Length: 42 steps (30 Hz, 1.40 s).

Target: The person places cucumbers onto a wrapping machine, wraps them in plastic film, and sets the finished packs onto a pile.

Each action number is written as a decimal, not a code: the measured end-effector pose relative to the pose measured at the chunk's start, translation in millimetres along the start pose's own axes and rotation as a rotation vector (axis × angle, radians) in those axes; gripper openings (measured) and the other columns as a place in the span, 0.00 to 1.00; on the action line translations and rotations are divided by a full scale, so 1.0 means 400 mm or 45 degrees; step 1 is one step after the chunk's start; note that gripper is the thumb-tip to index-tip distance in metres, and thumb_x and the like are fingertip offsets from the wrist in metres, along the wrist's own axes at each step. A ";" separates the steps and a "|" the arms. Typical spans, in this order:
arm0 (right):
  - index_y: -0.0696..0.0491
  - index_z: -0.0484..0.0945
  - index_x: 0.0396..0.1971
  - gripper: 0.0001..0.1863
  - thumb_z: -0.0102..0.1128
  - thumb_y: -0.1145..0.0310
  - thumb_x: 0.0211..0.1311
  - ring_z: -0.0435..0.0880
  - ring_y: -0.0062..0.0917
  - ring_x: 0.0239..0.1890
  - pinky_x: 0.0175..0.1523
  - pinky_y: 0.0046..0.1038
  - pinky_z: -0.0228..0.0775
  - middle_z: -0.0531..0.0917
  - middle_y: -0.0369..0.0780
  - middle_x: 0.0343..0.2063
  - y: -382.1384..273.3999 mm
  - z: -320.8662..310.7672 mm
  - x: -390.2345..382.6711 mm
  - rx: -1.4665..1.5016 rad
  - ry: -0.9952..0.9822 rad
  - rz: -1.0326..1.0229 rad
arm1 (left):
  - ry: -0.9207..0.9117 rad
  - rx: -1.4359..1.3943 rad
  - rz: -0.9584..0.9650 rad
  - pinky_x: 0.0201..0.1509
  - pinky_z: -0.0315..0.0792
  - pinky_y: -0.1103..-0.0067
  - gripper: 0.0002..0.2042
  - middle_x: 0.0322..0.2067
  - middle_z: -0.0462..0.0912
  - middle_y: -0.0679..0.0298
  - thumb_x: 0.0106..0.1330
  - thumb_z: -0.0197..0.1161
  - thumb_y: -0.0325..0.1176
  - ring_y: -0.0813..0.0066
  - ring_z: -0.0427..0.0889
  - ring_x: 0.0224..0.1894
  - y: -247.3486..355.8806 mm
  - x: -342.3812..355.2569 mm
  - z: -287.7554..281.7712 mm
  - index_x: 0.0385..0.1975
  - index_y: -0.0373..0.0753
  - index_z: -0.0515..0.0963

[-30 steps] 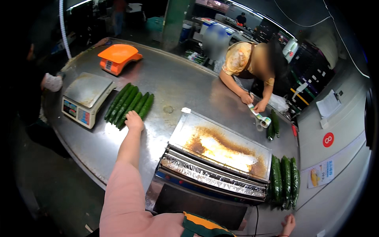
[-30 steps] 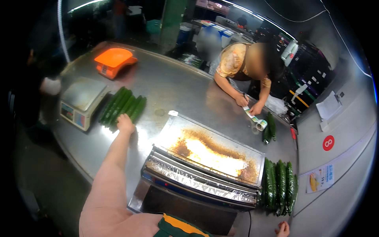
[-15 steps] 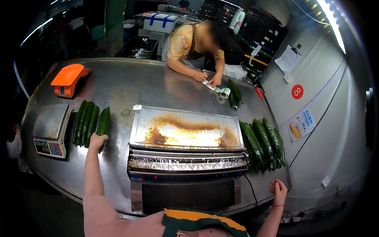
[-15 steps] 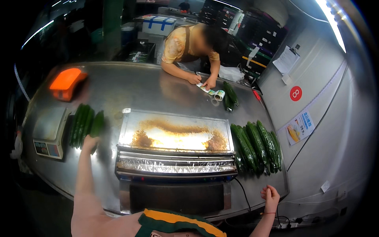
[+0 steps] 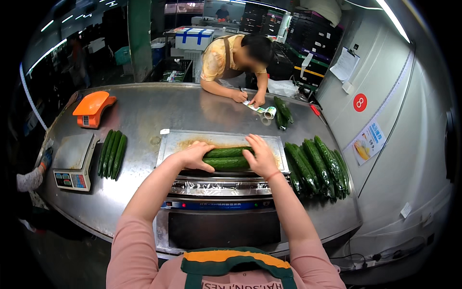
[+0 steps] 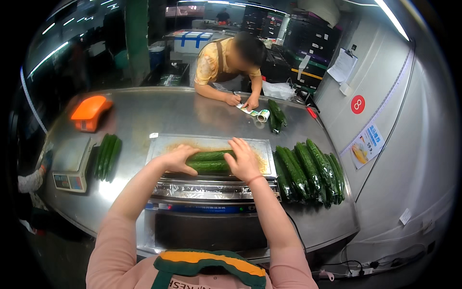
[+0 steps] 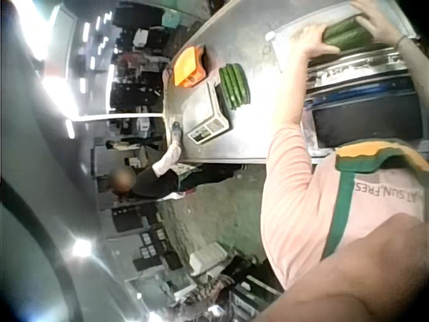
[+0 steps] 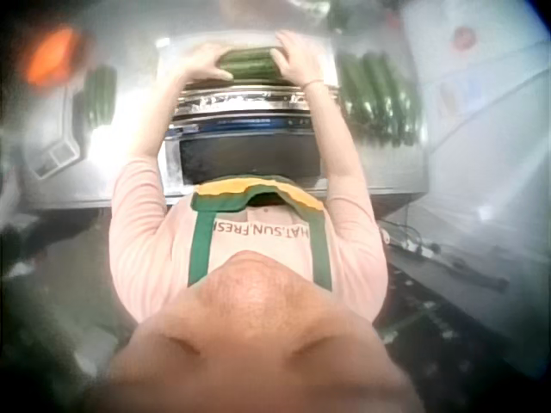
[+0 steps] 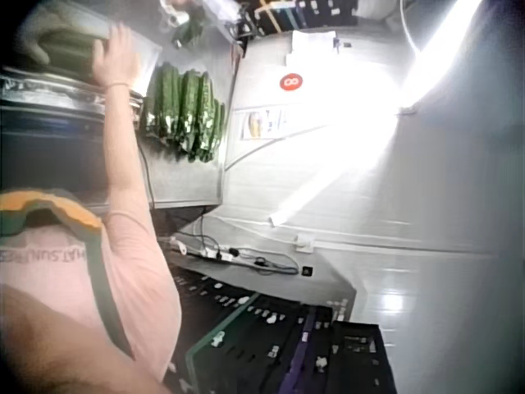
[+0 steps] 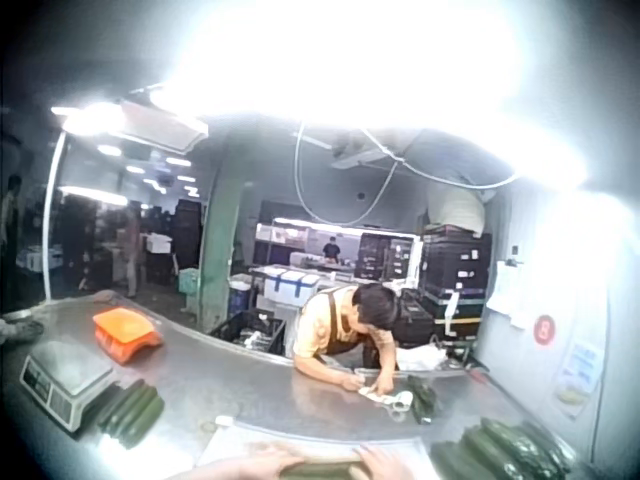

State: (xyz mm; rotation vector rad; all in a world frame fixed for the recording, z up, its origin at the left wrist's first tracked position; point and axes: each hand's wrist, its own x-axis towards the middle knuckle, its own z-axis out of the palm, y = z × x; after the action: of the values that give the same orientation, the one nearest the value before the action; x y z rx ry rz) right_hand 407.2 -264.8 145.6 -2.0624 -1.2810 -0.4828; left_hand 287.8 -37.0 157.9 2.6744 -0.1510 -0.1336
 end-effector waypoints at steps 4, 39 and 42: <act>0.54 0.70 0.49 0.26 0.46 0.50 0.59 0.67 0.37 0.53 0.61 0.40 0.50 0.73 0.45 0.48 0.002 0.045 0.001 -0.145 -0.529 0.182 | 0.109 0.081 -0.034 0.63 0.53 0.67 0.36 0.55 0.61 0.48 0.52 0.61 0.48 0.54 0.56 0.59 0.002 -0.025 0.042 0.59 0.38 0.58; 0.54 0.70 0.27 0.09 0.47 0.64 0.63 0.78 0.22 0.21 0.19 0.16 0.64 0.79 0.42 0.22 0.088 -0.200 -0.244 1.470 0.013 1.362 | 0.886 -1.742 -0.652 0.21 0.64 0.85 0.11 0.19 0.74 0.67 0.63 0.55 0.38 0.81 0.71 0.19 -0.017 -0.424 0.092 0.22 0.39 0.71; 0.54 0.69 0.27 0.08 0.46 0.66 0.63 0.82 0.33 0.30 0.31 0.27 0.74 0.80 0.43 0.24 0.118 -0.212 -0.188 1.827 0.236 1.041 | 1.112 -2.140 -0.378 0.20 0.66 0.86 0.12 0.20 0.75 0.67 0.65 0.52 0.41 0.80 0.72 0.18 -0.042 -0.375 0.042 0.22 0.41 0.70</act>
State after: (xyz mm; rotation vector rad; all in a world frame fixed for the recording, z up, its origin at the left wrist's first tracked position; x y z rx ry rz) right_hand 417.7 -387.2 145.0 -1.0286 -0.2852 0.5127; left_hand 138.7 -10.1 146.0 0.8866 0.4466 0.5620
